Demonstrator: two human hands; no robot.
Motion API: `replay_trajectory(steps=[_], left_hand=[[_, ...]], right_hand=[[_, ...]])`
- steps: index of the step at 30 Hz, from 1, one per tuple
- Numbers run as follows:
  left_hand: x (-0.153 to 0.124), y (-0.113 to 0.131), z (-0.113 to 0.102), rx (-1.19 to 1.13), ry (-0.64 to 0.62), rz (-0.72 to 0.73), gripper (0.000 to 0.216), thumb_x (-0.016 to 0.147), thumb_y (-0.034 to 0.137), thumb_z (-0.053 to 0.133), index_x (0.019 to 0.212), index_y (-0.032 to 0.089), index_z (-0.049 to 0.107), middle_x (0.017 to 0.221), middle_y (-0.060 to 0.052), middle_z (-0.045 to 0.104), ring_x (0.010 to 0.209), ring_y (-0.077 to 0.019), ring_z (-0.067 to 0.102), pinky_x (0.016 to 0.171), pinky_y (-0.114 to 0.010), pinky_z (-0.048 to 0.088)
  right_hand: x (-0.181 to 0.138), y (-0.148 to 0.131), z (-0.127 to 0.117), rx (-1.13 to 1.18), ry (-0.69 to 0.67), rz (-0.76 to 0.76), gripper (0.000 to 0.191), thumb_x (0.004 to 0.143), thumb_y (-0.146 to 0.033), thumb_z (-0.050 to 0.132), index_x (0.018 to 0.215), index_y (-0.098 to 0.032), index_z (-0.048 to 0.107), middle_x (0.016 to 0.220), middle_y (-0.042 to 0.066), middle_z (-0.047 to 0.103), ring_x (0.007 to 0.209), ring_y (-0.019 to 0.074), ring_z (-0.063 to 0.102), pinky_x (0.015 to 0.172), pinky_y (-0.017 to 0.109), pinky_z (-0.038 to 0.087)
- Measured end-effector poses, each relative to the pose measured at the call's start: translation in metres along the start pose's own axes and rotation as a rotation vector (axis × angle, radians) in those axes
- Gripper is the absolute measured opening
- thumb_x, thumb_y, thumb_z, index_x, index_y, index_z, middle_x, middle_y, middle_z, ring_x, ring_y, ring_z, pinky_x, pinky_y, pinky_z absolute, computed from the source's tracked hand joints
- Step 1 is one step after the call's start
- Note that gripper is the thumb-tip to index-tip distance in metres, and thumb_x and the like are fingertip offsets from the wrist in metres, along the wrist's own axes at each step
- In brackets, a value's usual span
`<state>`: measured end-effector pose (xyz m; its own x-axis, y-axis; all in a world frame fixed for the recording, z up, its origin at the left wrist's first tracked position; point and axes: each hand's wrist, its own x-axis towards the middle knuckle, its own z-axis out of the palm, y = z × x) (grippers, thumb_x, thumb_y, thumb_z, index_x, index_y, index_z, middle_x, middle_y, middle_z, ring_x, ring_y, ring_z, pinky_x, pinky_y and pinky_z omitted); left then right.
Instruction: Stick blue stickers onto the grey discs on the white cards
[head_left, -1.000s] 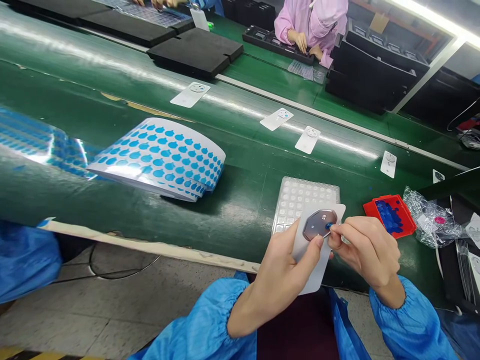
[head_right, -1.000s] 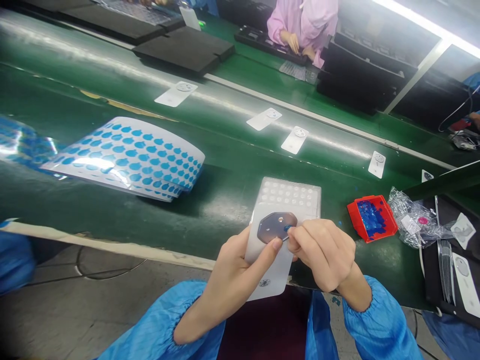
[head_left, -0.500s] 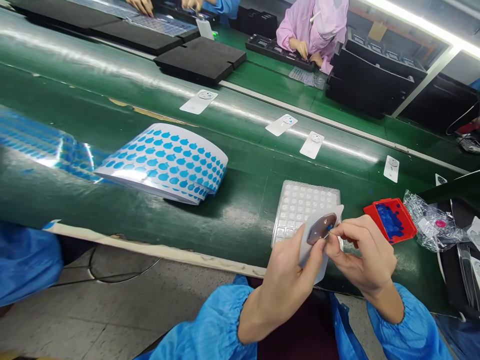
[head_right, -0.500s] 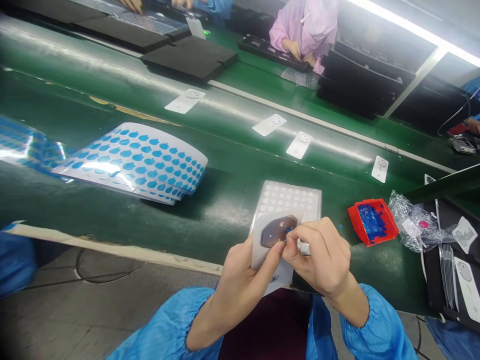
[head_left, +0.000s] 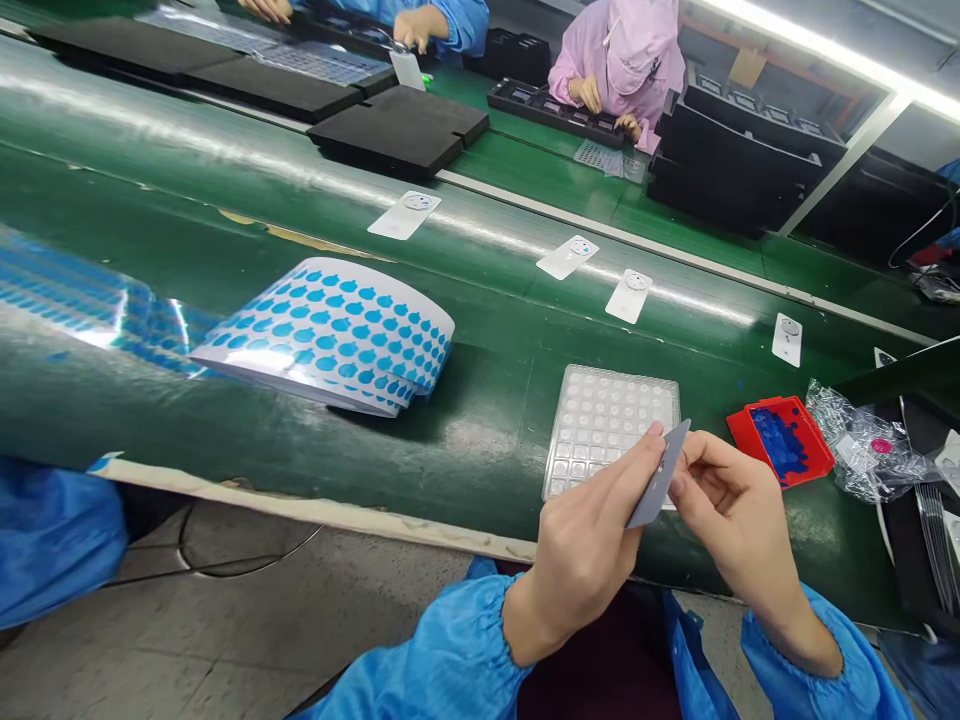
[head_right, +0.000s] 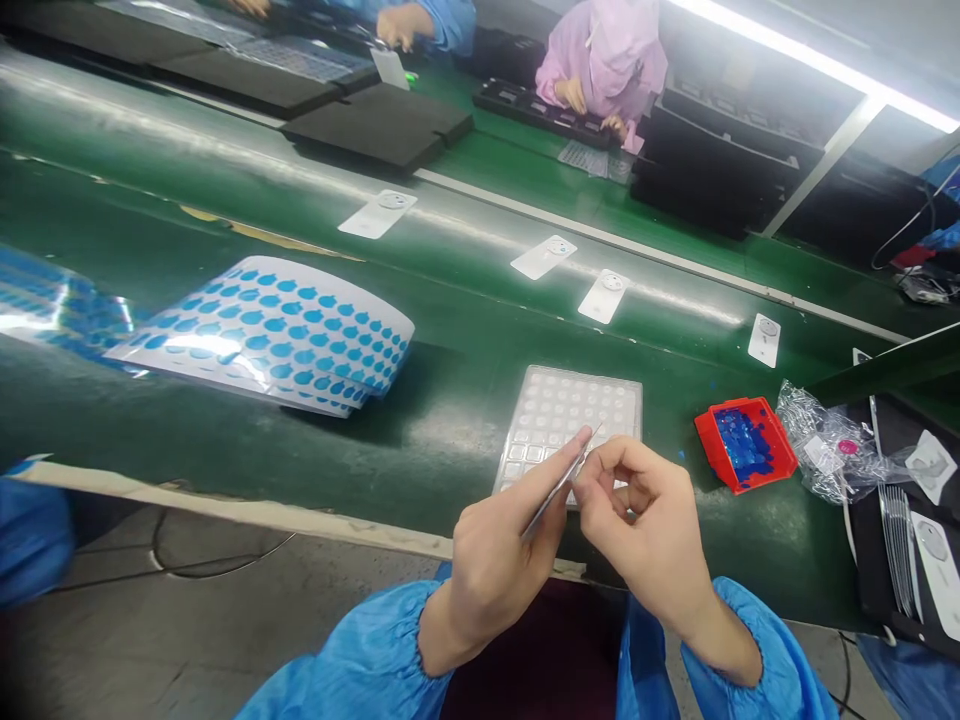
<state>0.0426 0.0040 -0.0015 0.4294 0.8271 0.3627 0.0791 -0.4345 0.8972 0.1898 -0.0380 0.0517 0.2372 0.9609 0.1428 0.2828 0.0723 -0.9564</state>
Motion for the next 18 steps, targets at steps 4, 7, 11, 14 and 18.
replay_trajectory(steps=[4, 7, 11, 14, 18], left_hand=[[0.003, 0.002, -0.003, -0.180, 0.012, -0.273, 0.037, 0.110, 0.033, 0.058, 0.143, 0.024, 0.074, 0.138, -0.010, 0.079, 0.119, -0.0314, 0.081, 0.103, -0.038, 0.066], [0.008, -0.004, -0.010, -0.390, 0.016, -0.502, 0.043, 0.106, 0.051, 0.064, 0.135, 0.022, 0.075, 0.132, -0.014, 0.081, 0.100, -0.0340, 0.085, 0.077, -0.037, 0.071], [0.012, -0.020, -0.023, -0.424, 0.091, -0.616, 0.049, 0.099, 0.055, 0.073, 0.130, 0.017, 0.073, 0.127, -0.017, 0.082, 0.088, -0.0326, 0.085, 0.065, -0.034, 0.069], [0.016, -0.025, -0.027, -0.420, 0.057, -0.638, 0.045, 0.098, 0.052, 0.074, 0.126, 0.016, 0.073, 0.128, -0.017, 0.082, 0.085, -0.0301, 0.085, 0.065, -0.033, 0.069], [0.020, -0.025, -0.024, -0.407, -0.014, -0.665, 0.040, 0.100, 0.047, 0.072, 0.125, 0.017, 0.072, 0.129, -0.015, 0.082, 0.086, -0.0295, 0.085, 0.066, -0.034, 0.070]], right_hand=[[-0.002, 0.006, -0.020, 0.094, -0.045, 0.022, 0.029, 0.104, -0.042, 0.067, 0.085, -0.021, 0.061, 0.075, -0.001, 0.061, 0.049, 0.0086, 0.046, 0.038, 0.021, 0.035], [-0.001, 0.024, -0.058, -0.247, 0.308, -0.083, 0.020, 0.102, -0.037, 0.069, 0.090, -0.022, 0.064, 0.094, 0.006, 0.073, 0.061, 0.0144, 0.065, 0.047, 0.025, 0.050], [-0.002, 0.068, -0.132, -0.912, 0.693, -0.082, 0.018, 0.097, -0.033, 0.067, 0.112, -0.023, 0.068, 0.094, 0.008, 0.073, 0.077, 0.0247, 0.071, 0.069, 0.038, 0.060], [-0.013, 0.101, -0.175, -1.116, 0.536, 0.016, 0.028, 0.103, -0.036, 0.055, 0.117, -0.019, 0.072, 0.102, 0.016, 0.074, 0.089, 0.0317, 0.073, 0.081, 0.048, 0.061], [-0.032, 0.123, -0.187, -1.159, 0.243, 0.091, 0.041, 0.106, -0.045, 0.048, 0.108, -0.018, 0.078, 0.143, 0.023, 0.066, 0.140, 0.0408, 0.060, 0.112, 0.059, 0.053]])
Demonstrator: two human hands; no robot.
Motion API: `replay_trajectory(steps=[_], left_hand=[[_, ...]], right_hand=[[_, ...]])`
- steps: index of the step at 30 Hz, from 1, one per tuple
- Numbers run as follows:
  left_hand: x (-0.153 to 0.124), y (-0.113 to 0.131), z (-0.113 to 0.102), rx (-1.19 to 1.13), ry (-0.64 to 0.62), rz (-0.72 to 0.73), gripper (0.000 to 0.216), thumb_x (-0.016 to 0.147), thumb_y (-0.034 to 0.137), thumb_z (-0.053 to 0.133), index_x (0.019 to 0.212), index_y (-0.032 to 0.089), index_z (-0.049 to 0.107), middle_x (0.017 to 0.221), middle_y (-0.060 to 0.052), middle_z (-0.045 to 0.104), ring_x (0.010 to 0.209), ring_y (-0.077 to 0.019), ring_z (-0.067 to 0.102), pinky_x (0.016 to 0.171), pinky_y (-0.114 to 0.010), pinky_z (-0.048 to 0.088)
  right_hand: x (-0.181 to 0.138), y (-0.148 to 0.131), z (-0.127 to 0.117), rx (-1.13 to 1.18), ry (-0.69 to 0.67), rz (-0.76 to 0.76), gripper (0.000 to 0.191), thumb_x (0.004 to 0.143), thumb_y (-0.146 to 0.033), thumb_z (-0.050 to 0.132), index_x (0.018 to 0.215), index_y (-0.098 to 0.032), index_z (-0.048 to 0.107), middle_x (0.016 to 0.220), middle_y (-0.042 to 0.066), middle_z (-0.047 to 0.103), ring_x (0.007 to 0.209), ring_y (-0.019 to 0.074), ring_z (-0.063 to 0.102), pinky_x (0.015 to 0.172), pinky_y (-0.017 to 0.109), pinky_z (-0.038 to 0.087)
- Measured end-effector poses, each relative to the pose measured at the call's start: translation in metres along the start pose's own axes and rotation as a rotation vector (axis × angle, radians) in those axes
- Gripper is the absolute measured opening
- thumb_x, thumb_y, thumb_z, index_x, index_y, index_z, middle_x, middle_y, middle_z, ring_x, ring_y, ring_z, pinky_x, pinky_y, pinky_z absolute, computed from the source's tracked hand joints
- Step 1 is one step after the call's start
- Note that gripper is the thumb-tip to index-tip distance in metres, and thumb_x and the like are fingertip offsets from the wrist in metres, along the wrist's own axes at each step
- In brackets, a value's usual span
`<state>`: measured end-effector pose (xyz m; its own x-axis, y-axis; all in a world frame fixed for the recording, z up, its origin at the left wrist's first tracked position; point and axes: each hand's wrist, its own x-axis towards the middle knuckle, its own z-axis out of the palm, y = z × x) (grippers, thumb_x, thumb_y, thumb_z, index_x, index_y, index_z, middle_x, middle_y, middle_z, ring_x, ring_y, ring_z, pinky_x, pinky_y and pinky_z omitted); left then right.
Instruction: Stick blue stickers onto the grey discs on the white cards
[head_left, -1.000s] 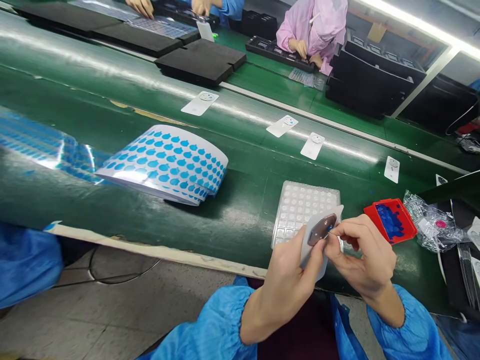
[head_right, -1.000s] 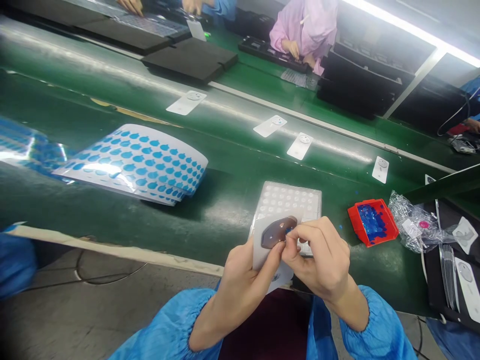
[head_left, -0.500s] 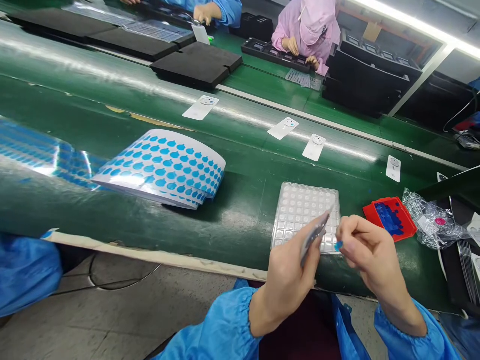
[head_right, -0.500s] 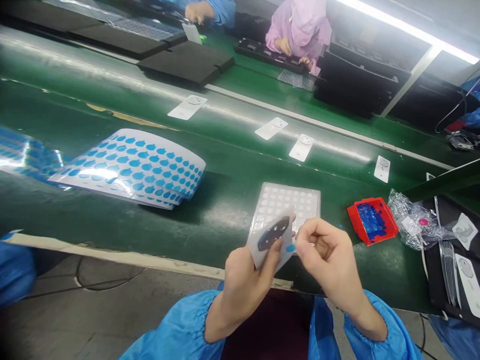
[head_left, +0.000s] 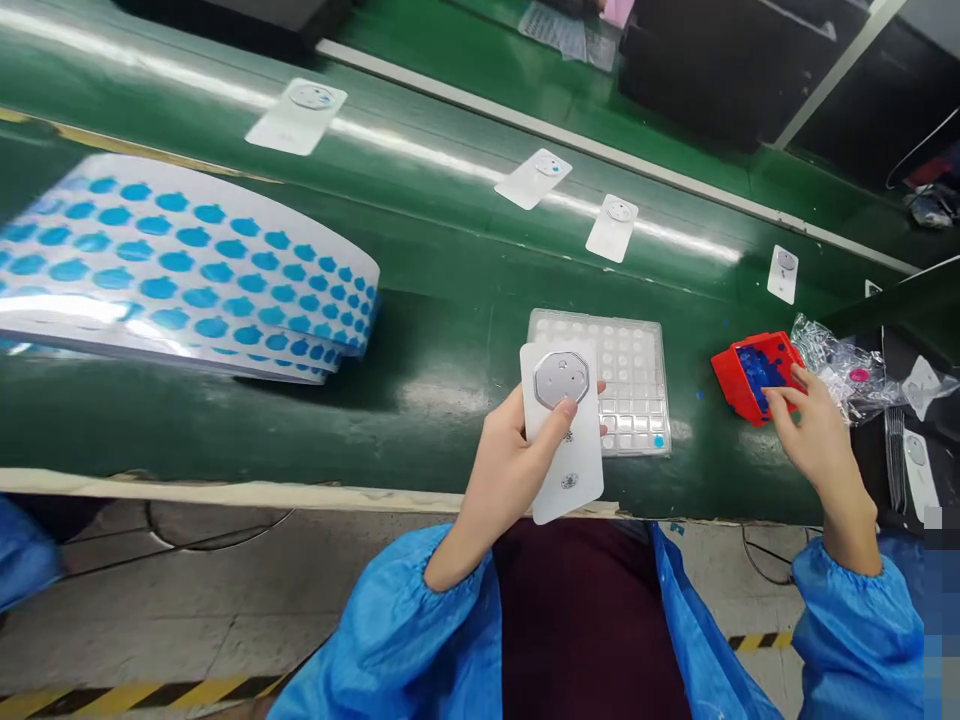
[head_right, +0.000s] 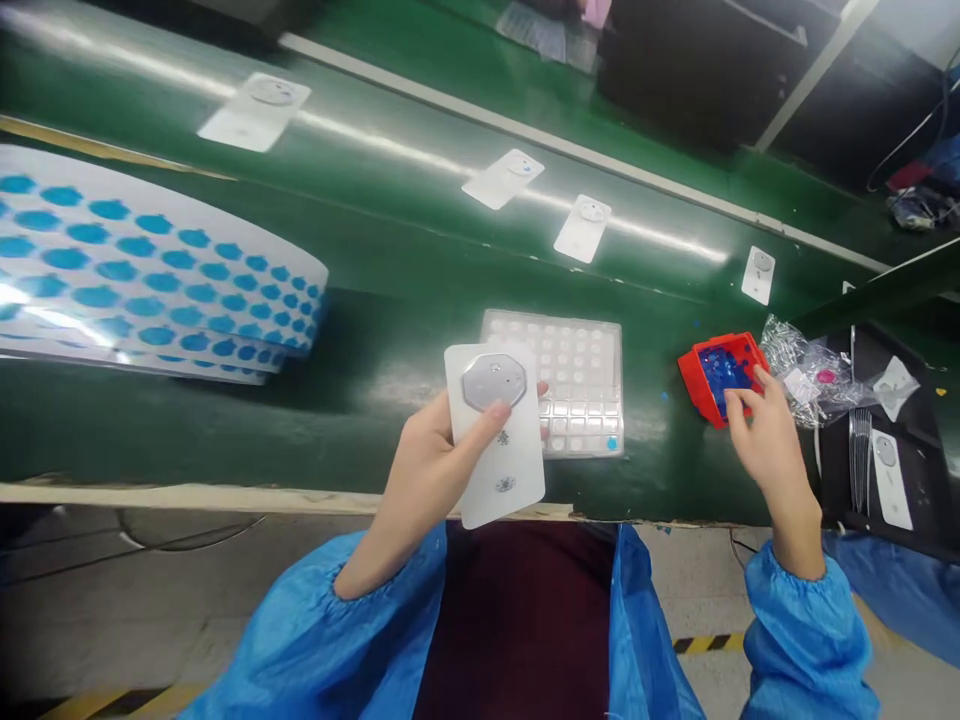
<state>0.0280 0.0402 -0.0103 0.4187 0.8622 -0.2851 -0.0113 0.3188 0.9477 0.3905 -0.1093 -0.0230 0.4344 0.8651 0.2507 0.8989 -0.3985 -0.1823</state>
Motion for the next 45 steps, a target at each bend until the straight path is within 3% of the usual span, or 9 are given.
replay_trajectory(steps=[6, 10, 15, 19, 23, 26, 31, 37, 45], left_hand=[[0.003, -0.004, 0.001, 0.024, 0.002, 0.009, 0.038, 0.099, 0.047, 0.074, 0.121, 0.016, 0.073, 0.128, -0.016, 0.082, 0.085, -0.0294, 0.085, 0.065, -0.035, 0.070], [0.003, -0.006, 0.000, 0.004, 0.018, 0.005, 0.035, 0.099, 0.044, 0.074, 0.120, 0.016, 0.072, 0.128, -0.016, 0.082, 0.083, -0.0286, 0.085, 0.064, -0.034, 0.069], [0.003, -0.007, -0.001, 0.082, 0.073, 0.022, 0.031, 0.099, 0.042, 0.073, 0.116, 0.017, 0.074, 0.118, -0.014, 0.084, 0.088, -0.0306, 0.085, 0.065, -0.033, 0.069], [0.003, -0.007, 0.000, 0.078, 0.059, 0.047, 0.026, 0.100, 0.038, 0.072, 0.115, 0.017, 0.074, 0.115, -0.013, 0.085, 0.092, -0.0308, 0.085, 0.066, -0.031, 0.068], [0.005, -0.005, 0.001, 0.036, 0.029, 0.049, 0.026, 0.100, 0.036, 0.071, 0.117, 0.017, 0.073, 0.116, -0.012, 0.085, 0.087, -0.0287, 0.086, 0.065, -0.031, 0.068], [0.005, -0.006, 0.000, 0.033, 0.029, 0.043, 0.024, 0.100, 0.036, 0.071, 0.114, 0.017, 0.072, 0.113, -0.012, 0.086, 0.079, -0.0265, 0.085, 0.064, -0.031, 0.068], [0.001, -0.010, 0.000, 0.018, 0.019, 0.017, 0.027, 0.100, 0.041, 0.072, 0.114, 0.017, 0.072, 0.106, -0.011, 0.086, 0.077, -0.0267, 0.084, 0.065, -0.033, 0.068], [-0.006, -0.008, 0.008, 0.143, 0.025, 0.140, 0.016, 0.100, 0.035, 0.070, 0.100, 0.020, 0.073, 0.090, -0.006, 0.083, 0.074, -0.0242, 0.080, 0.065, -0.031, 0.066], [-0.011, -0.013, 0.015, 0.189, -0.003, 0.170, 0.018, 0.103, 0.034, 0.066, 0.109, 0.019, 0.073, 0.089, -0.005, 0.082, 0.073, -0.0232, 0.080, 0.067, -0.029, 0.063]], right_hand=[[-0.014, -0.036, -0.003, -0.128, 0.092, -0.039, 0.048, 0.110, -0.039, 0.049, 0.149, -0.015, 0.063, 0.144, 0.024, 0.064, 0.140, 0.0440, 0.057, 0.113, 0.066, 0.050], [-0.021, -0.087, -0.008, -0.037, 0.086, -0.280, 0.034, 0.106, -0.027, 0.060, 0.138, -0.023, 0.069, 0.147, 0.020, 0.061, 0.136, 0.0412, 0.058, 0.109, 0.062, 0.053], [-0.031, -0.142, 0.006, 0.318, -0.231, -0.629, 0.026, 0.106, -0.016, 0.063, 0.131, -0.023, 0.066, 0.106, 0.008, 0.074, 0.095, 0.0229, 0.066, 0.080, 0.037, 0.058], [-0.031, -0.156, 0.019, 0.193, -0.207, -0.663, 0.008, 0.106, -0.020, 0.065, 0.112, -0.018, 0.071, 0.096, 0.007, 0.071, 0.086, 0.0215, 0.061, 0.066, 0.033, 0.050], [-0.029, -0.159, 0.023, 0.144, -0.195, -0.704, 0.013, 0.108, -0.024, 0.063, 0.099, -0.019, 0.072, 0.085, 0.005, 0.067, 0.081, 0.0203, 0.060, 0.062, 0.032, 0.045], [-0.029, -0.161, 0.019, 0.309, -0.227, -0.635, 0.015, 0.109, -0.020, 0.061, 0.097, -0.021, 0.070, 0.081, 0.002, 0.067, 0.076, 0.0175, 0.061, 0.064, 0.031, 0.047], [-0.030, -0.168, 0.006, 0.733, -0.268, -0.281, 0.012, 0.100, -0.014, 0.067, 0.096, -0.024, 0.071, 0.080, -0.002, 0.071, 0.062, 0.0114, 0.062, 0.053, 0.026, 0.048], [-0.022, -0.183, 0.002, 1.076, -0.308, 0.120, 0.013, 0.095, -0.031, 0.080, 0.103, -0.025, 0.073, 0.087, 0.001, 0.077, 0.077, 0.0185, 0.078, 0.060, 0.027, 0.066], [-0.005, -0.198, 0.004, 1.268, -0.373, 0.236, 0.021, 0.092, -0.040, 0.083, 0.101, -0.021, 0.081, 0.096, 0.004, 0.078, 0.059, 0.0114, 0.066, 0.048, 0.025, 0.063]])
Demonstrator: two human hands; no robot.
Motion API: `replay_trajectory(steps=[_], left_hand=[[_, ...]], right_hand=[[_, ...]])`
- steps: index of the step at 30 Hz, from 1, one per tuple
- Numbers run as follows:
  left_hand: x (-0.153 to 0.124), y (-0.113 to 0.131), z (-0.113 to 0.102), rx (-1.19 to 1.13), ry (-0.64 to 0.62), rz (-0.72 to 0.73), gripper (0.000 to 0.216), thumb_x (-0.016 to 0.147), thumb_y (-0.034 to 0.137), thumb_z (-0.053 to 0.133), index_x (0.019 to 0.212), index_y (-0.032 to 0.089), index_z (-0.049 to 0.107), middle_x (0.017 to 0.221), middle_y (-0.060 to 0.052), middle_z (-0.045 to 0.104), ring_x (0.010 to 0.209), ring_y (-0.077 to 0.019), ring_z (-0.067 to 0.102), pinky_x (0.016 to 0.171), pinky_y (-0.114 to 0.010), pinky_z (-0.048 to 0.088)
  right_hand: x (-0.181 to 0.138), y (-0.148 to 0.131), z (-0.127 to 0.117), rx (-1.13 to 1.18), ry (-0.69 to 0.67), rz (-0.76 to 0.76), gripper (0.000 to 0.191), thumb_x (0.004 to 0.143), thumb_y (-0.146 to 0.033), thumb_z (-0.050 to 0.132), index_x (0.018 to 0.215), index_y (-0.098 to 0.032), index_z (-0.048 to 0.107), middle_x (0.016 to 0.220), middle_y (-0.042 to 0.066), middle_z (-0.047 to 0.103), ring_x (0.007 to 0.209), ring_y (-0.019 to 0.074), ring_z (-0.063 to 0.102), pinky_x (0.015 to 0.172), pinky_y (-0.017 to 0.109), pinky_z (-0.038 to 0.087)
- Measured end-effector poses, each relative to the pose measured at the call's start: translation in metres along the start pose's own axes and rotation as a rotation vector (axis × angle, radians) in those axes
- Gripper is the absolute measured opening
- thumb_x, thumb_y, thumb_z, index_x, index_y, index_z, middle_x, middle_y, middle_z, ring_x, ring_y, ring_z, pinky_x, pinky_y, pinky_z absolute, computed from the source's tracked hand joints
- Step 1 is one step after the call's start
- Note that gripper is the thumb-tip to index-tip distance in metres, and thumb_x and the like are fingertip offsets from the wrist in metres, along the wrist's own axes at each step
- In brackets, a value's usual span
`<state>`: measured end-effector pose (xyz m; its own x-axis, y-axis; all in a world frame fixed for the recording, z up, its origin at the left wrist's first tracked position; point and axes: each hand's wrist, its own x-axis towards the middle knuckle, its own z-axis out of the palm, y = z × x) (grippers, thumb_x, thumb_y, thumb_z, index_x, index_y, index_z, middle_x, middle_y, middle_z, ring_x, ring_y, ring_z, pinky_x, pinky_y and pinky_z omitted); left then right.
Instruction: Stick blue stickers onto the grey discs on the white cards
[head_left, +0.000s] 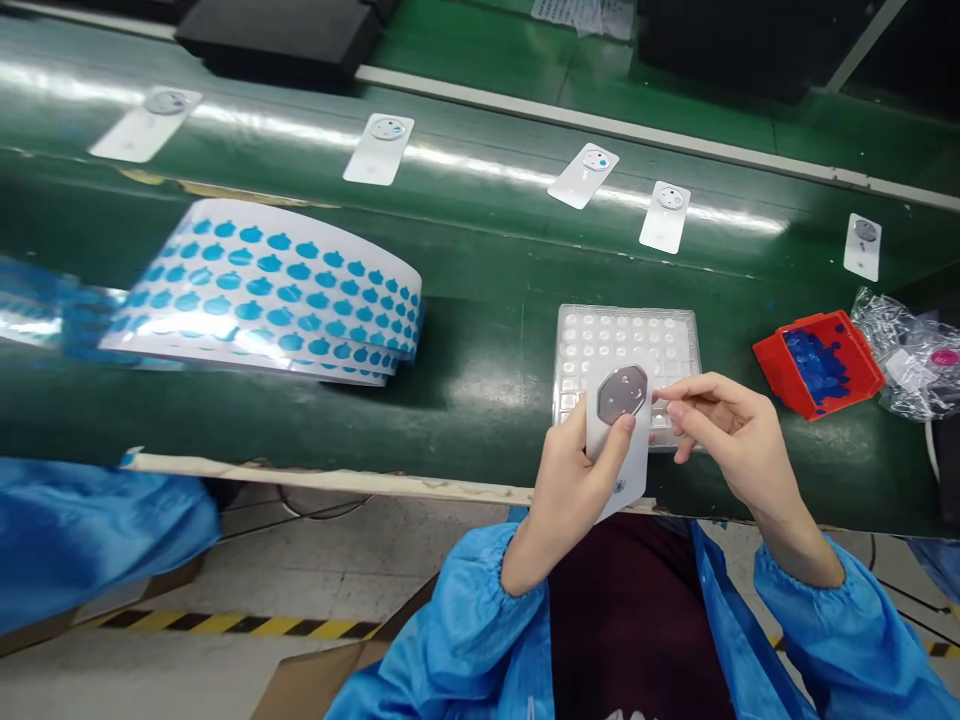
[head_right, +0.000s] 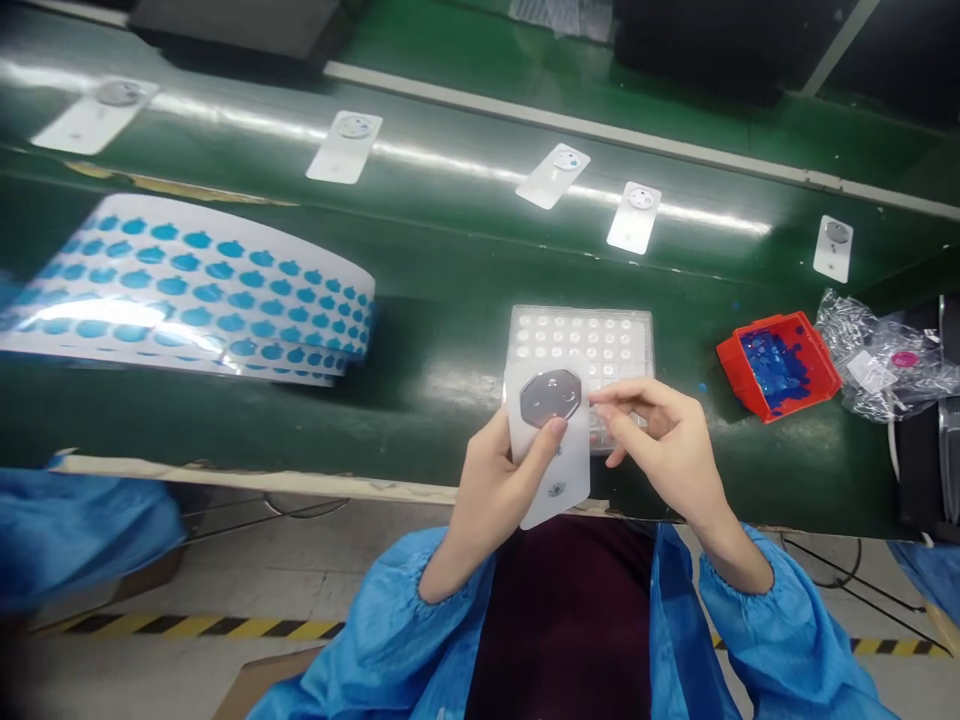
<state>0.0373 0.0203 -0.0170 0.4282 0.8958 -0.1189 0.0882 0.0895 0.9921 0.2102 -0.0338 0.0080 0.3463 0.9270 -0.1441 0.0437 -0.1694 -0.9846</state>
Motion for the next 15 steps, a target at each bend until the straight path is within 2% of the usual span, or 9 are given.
replay_trajectory(steps=[4, 7, 12, 15], left_hand=[[-0.002, 0.000, 0.001, 0.070, 0.006, 0.023, 0.017, 0.105, 0.032, 0.063, 0.110, 0.020, 0.074, 0.090, -0.005, 0.082, 0.078, -0.0239, 0.079, 0.070, -0.030, 0.062], [-0.004, 0.000, 0.000, 0.125, 0.012, 0.056, 0.022, 0.106, 0.032, 0.062, 0.120, 0.020, 0.075, 0.095, -0.005, 0.083, 0.083, -0.0243, 0.079, 0.075, -0.031, 0.062], [-0.006, -0.001, 0.000, 0.133, 0.001, 0.090, 0.036, 0.108, 0.030, 0.060, 0.140, 0.020, 0.071, 0.125, -0.010, 0.082, 0.119, -0.0283, 0.077, 0.095, -0.033, 0.061], [-0.007, -0.001, 0.000, 0.146, 0.000, 0.111, 0.040, 0.109, 0.030, 0.059, 0.147, 0.022, 0.069, 0.136, -0.010, 0.079, 0.128, -0.0287, 0.074, 0.104, -0.035, 0.059]], right_hand=[[0.003, 0.000, 0.005, 0.026, 0.013, 0.019, 0.022, 0.088, -0.039, 0.086, 0.099, -0.021, 0.079, 0.084, 0.002, 0.075, 0.062, 0.0136, 0.068, 0.050, 0.025, 0.064], [0.003, 0.000, 0.010, 0.003, 0.001, 0.001, 0.020, 0.089, -0.039, 0.085, 0.092, -0.021, 0.077, 0.085, 0.003, 0.073, 0.067, 0.0150, 0.069, 0.055, 0.026, 0.066], [0.003, -0.001, 0.015, -0.050, 0.009, -0.038, 0.019, 0.091, -0.041, 0.083, 0.093, -0.022, 0.079, 0.092, 0.004, 0.074, 0.084, 0.0195, 0.072, 0.065, 0.029, 0.068], [0.003, -0.003, 0.014, -0.107, 0.019, -0.066, 0.016, 0.092, -0.038, 0.082, 0.093, -0.022, 0.080, 0.093, 0.004, 0.076, 0.085, 0.0194, 0.073, 0.068, 0.029, 0.067]])
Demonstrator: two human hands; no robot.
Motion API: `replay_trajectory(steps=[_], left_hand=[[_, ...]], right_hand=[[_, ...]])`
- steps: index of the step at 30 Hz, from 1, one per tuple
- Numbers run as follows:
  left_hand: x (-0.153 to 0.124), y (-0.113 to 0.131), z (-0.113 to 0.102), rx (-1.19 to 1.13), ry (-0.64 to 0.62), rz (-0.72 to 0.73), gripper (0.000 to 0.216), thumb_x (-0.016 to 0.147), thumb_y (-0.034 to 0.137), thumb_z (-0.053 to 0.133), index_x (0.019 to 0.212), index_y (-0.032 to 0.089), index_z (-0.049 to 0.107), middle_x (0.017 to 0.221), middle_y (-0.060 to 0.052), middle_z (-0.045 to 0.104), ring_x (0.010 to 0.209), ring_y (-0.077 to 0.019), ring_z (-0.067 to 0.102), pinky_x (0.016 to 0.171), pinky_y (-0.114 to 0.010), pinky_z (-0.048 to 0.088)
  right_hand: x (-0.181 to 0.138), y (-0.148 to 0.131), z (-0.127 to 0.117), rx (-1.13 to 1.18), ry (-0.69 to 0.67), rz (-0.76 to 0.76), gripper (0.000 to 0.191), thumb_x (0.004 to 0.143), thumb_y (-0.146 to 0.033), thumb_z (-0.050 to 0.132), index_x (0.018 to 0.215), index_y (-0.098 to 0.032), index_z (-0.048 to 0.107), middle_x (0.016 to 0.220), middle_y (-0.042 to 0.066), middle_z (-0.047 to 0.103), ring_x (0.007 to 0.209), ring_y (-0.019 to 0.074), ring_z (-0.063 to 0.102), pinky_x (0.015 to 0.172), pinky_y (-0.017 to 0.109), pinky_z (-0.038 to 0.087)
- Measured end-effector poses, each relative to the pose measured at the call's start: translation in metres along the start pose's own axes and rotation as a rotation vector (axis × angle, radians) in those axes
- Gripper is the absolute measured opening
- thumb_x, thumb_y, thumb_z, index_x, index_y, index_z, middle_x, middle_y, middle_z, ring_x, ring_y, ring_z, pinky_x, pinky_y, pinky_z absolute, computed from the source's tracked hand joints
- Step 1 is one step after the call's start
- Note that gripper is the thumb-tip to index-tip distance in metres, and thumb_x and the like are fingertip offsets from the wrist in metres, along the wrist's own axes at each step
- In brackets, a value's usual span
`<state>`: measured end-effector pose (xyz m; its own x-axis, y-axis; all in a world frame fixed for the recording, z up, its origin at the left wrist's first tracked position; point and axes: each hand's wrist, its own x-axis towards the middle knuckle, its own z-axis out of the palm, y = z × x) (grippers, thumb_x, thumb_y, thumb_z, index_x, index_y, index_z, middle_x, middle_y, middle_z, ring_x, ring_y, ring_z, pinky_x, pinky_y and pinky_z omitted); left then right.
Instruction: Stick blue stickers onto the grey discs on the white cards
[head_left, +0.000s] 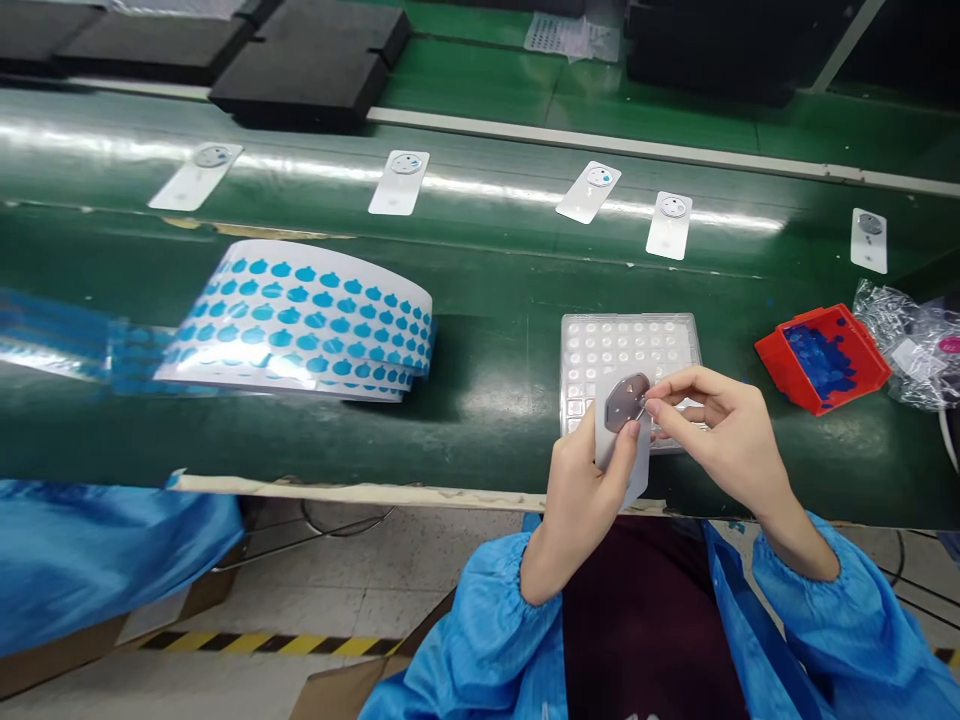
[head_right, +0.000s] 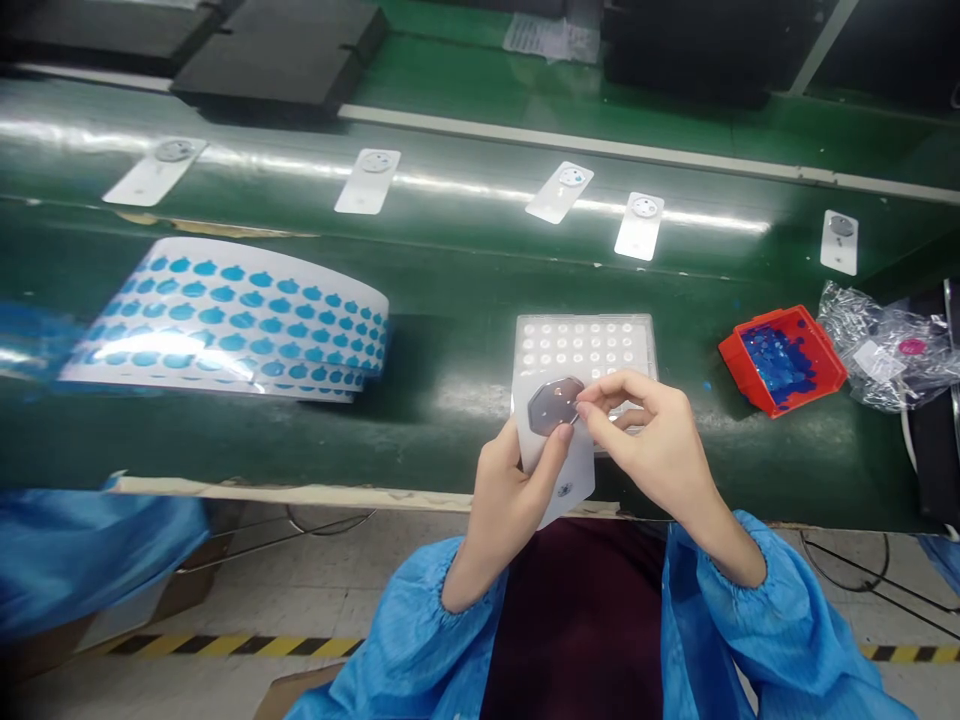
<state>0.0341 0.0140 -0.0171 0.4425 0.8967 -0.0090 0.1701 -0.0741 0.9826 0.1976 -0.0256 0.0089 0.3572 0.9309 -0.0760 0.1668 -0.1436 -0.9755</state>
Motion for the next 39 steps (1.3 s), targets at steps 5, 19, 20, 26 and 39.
replay_trajectory(steps=[5, 19, 20, 26, 39], left_hand=[[-0.001, 0.000, -0.001, 0.019, -0.004, 0.017, 0.037, 0.109, 0.030, 0.060, 0.143, 0.025, 0.072, 0.132, -0.009, 0.081, 0.116, -0.0275, 0.079, 0.097, -0.033, 0.061], [-0.001, -0.006, -0.004, 0.064, -0.021, -0.016, 0.025, 0.108, 0.041, 0.061, 0.116, 0.023, 0.077, 0.081, -0.004, 0.078, 0.081, -0.0256, 0.078, 0.080, -0.033, 0.063], [-0.001, -0.006, -0.004, 0.056, -0.025, -0.015, 0.025, 0.108, 0.041, 0.061, 0.113, 0.023, 0.077, 0.079, -0.003, 0.077, 0.083, -0.0263, 0.078, 0.081, -0.033, 0.064], [0.002, -0.002, -0.003, 0.048, -0.038, -0.003, 0.024, 0.108, 0.038, 0.061, 0.115, 0.023, 0.078, 0.082, -0.004, 0.078, 0.088, -0.0269, 0.079, 0.084, -0.033, 0.063], [0.010, 0.006, -0.004, -0.263, 0.001, -0.205, 0.029, 0.094, 0.045, 0.078, 0.106, 0.018, 0.079, 0.093, -0.007, 0.083, 0.082, -0.0247, 0.079, 0.069, -0.030, 0.063]], right_hand=[[0.003, -0.006, -0.006, -0.077, -0.035, -0.046, 0.014, 0.091, -0.036, 0.082, 0.092, -0.022, 0.082, 0.096, 0.005, 0.081, 0.086, 0.0203, 0.076, 0.071, 0.029, 0.066], [0.007, -0.016, -0.018, -0.234, -0.103, -0.100, 0.017, 0.095, -0.041, 0.079, 0.096, -0.024, 0.081, 0.099, 0.004, 0.081, 0.086, 0.0219, 0.078, 0.075, 0.034, 0.068], [0.007, -0.016, -0.018, -0.232, -0.095, -0.101, 0.018, 0.095, -0.042, 0.080, 0.096, -0.024, 0.081, 0.099, 0.004, 0.082, 0.086, 0.0220, 0.078, 0.075, 0.033, 0.068], [0.006, -0.015, -0.016, -0.230, -0.045, -0.102, 0.015, 0.093, -0.039, 0.081, 0.093, -0.025, 0.080, 0.098, 0.003, 0.082, 0.084, 0.0210, 0.078, 0.075, 0.033, 0.068], [0.001, 0.011, 0.004, 0.038, 0.035, -0.002, 0.042, 0.087, -0.057, 0.086, 0.091, -0.026, 0.058, 0.079, -0.003, 0.057, 0.059, 0.0123, 0.055, 0.047, 0.025, 0.054]])
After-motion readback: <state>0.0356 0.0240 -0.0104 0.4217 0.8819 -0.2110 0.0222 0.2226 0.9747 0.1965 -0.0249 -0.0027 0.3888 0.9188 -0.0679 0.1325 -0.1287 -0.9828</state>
